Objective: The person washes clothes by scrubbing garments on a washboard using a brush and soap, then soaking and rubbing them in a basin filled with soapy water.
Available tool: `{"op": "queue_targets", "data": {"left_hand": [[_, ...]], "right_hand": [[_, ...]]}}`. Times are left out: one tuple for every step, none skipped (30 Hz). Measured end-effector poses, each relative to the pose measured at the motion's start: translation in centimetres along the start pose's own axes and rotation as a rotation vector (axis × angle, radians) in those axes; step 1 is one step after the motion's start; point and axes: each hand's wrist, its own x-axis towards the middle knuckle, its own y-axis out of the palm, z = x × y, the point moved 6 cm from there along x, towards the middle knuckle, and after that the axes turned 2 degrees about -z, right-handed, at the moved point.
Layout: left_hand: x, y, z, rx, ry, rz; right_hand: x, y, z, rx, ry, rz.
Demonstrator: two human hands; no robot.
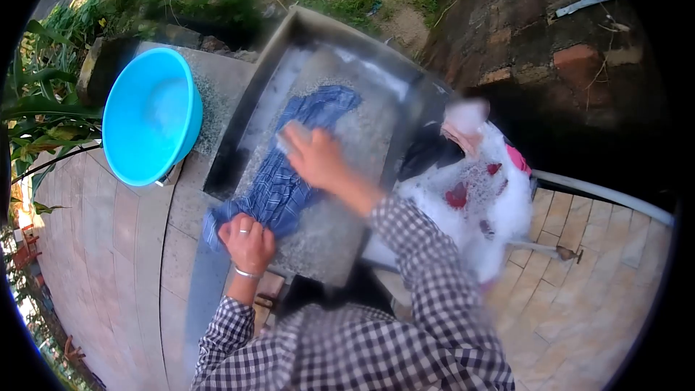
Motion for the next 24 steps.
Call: {"op": "queue_targets", "data": {"left_hand": [[-0.3, 0.1, 0.1, 0.001, -0.011, 0.001], [-0.4, 0.1, 0.3, 0.004, -0.011, 0.01], [-0.3, 0.1, 0.4, 0.007, -0.004, 0.02], [-0.2, -0.1, 0.3, 0.008, 0.004, 0.034], [-0.1, 0.1, 0.1, 0.01, -0.002, 0.037], [-0.8, 0.3, 0.0, 0.012, -0.023, 0.046], [-0.9, 0.6, 0.4, 0.02, -0.021, 0.046], [-0.8, 0.6, 0.7, 0.021, -0.009, 0.041], [-0.5, 0.4, 0.4, 0.016, -0.004, 0.033], [-0.4, 0.3, 0.3, 0.015, -0.006, 0.026], [-0.4, 0.2, 0.3, 0.015, -0.011, 0.023], [-0.3, 0.2, 0.4, 0.017, -0.019, 0.016], [-0.1, 0.4, 0.4, 0.013, -0.02, 0.006], [-0.3, 0.4, 0.5, 0.013, -0.02, 0.011], [-0.5, 0.3, 0.5, 0.011, -0.009, 0.028], [-0.4, 0.4, 0.6, 0.013, -0.009, 0.042], [-0.3, 0.4, 0.5, 0.014, -0.011, 0.055], [-0.4, 0.6, 0.4, 0.02, -0.026, 0.06], [-1.0, 0.4, 0.3, 0.02, -0.04, 0.06], [-0.9, 0.4, 0.5, 0.021, -0.03, 0.047], [-0.4, 0.5, 0.5, 0.014, -0.01, 0.026], [-0.1, 0.5, 0.3, 0.011, -0.005, 0.027], [-0.1, 0.4, 0.2, 0.01, -0.011, 0.024], [-0.1, 0.1, 0.2, 0.017, -0.02, 0.024]], "right_hand": [[-3.5, -1.3, 5.9, 0.13, -0.312, -0.147], [-3.4, -1.0, 5.5, 0.081, -0.302, -0.166], [-2.9, -0.5, 4.8, 0.036, -0.29, -0.188], [-2.3, -0.1, 3.7, -0.01, -0.273, -0.206], [-1.1, 0.4, 2.2, -0.06, -0.272, -0.219], [2.4, 0.8, -3.6, -0.087, 0.058, -0.123], [4.8, -0.2, -7.2, -0.227, 0.301, -0.088], [6.1, -0.5, -9.4, -0.234, 0.328, -0.083], [6.6, -1.3, -10.4, -0.257, 0.356, -0.077], [6.3, -1.0, -10.3, -0.138, 0.336, -0.075], [5.4, -0.4, -8.4, -0.017, 0.316, -0.067], [4.5, 0.1, -6.2, 0.102, 0.291, -0.059], [1.6, -0.2, -0.5, 0.096, 0.036, -0.034], [-1.8, -0.3, 4.5, 0.101, -0.21, -0.003], [-3.0, 0.0, 5.4, 0.112, -0.296, -0.022], [-3.9, 0.2, 6.0, 0.118, -0.377, -0.049], [-4.6, 0.4, 6.2, 0.122, -0.458, -0.073], [-1.2, 0.8, 1.9, -0.037, -0.228, -0.177], [2.0, 0.2, -2.8, 0.004, 0.141, -0.124], [4.0, 0.1, -6.7, -0.137, 0.289, -0.166], [5.5, 0.2, -9.6, -0.218, 0.286, -0.169], [5.3, 0.4, -10.3, -0.189, 0.303, -0.153], [5.6, 0.7, -10.5, -0.163, 0.309, -0.131], [6.3, 0.2, -9.0, -0.129, 0.311, -0.105]]}}
